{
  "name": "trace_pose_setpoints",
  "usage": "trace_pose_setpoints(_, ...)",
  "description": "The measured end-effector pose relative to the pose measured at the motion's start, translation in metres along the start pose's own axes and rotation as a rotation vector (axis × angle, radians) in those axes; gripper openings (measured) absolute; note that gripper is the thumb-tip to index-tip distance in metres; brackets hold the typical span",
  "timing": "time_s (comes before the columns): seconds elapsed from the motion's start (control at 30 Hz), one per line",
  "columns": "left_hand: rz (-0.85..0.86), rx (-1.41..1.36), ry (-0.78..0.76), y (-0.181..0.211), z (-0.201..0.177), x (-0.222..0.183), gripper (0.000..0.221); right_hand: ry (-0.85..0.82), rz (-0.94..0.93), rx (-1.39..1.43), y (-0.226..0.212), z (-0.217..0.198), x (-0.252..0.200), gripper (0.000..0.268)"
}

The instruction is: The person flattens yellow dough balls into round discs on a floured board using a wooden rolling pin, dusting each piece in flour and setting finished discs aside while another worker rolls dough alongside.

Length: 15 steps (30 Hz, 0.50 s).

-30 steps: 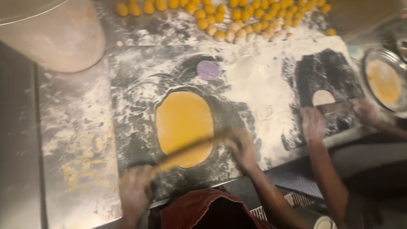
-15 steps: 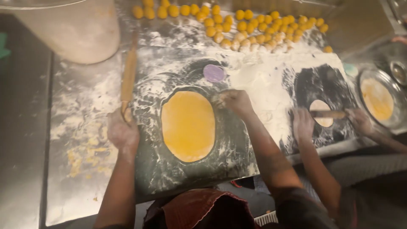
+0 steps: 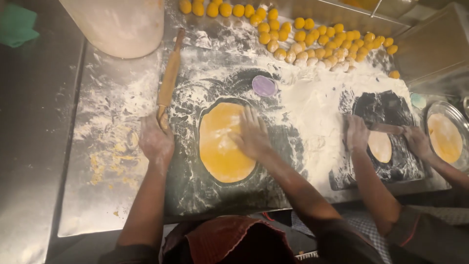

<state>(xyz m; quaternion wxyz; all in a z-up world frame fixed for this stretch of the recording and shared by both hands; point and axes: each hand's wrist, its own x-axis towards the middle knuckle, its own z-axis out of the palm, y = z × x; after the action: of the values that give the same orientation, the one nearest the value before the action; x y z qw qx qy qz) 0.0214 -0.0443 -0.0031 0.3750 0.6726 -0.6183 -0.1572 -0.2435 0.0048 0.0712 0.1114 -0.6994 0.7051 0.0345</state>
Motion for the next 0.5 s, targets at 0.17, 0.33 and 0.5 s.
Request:
trace_pose_setpoints(0.17, 0.056, -0.128, 0.072, 0.014, -0.017, -0.003, 0.036, -0.123, -0.289, 0.011, -0.063, 0.011, -0.058, 0.093)
trace_pose_setpoints(0.33, 0.090, -0.205, 0.111, 0.006, -0.010, 0.001, 0.036, 0.170, -0.184, -0.698, 0.050, 0.055, -0.073, 0.091)
trace_pose_setpoints(0.5, 0.042, -0.176, 0.081, 0.008, -0.010, 0.000, 0.038, 0.460, 0.029, 0.298, 0.065, 0.016, -0.002, 0.050)
